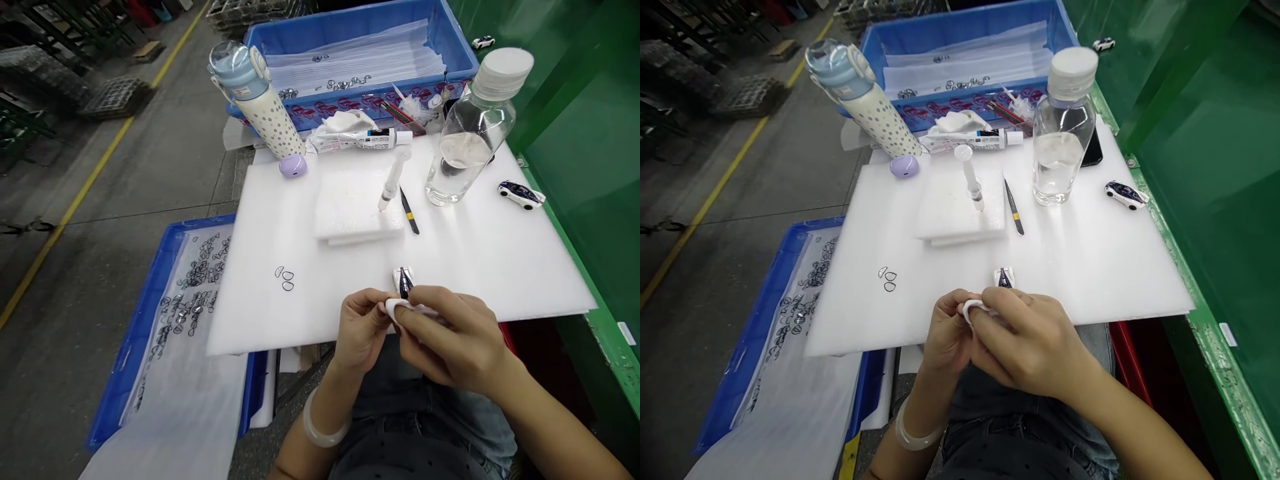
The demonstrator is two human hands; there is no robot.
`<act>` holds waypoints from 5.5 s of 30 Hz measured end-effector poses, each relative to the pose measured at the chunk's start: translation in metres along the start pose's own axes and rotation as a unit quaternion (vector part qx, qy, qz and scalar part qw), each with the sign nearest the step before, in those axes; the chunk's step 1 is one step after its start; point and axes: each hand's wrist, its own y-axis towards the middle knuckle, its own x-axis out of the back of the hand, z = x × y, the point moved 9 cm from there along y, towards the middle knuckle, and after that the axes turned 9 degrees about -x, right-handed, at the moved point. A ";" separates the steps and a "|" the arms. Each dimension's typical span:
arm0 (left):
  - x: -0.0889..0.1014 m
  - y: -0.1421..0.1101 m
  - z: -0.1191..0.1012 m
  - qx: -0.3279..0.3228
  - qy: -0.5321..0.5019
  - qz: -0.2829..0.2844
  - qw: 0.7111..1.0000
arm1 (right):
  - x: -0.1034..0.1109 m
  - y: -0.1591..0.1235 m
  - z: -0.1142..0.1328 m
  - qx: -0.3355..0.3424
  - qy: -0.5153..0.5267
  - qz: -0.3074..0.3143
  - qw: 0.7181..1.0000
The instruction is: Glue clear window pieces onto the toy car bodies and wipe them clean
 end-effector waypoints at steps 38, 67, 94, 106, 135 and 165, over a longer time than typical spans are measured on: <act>-0.020 -0.011 -0.044 -0.274 0.562 0.088 0.775 | -0.027 -0.039 -0.084 -0.288 0.037 0.090 0.953; -0.027 0.011 -0.036 -0.233 0.573 0.220 0.754 | -0.017 -0.045 -0.090 -0.304 0.057 0.073 0.948; -0.036 0.019 -0.033 -0.228 0.598 0.246 0.728 | -0.005 -0.040 -0.057 -0.131 -0.158 0.021 0.978; -0.031 0.017 -0.033 -0.217 0.585 0.255 0.739 | -0.023 -0.038 -0.053 -0.094 -0.158 0.097 0.978; -0.014 0.017 -0.033 -0.237 0.600 0.230 0.729 | 0.073 -0.006 -0.230 -0.311 -0.335 -0.025 0.889; -0.040 0.007 -0.044 -0.302 0.596 0.285 0.687 | -0.055 0.092 -0.106 -0.241 0.267 0.166 0.918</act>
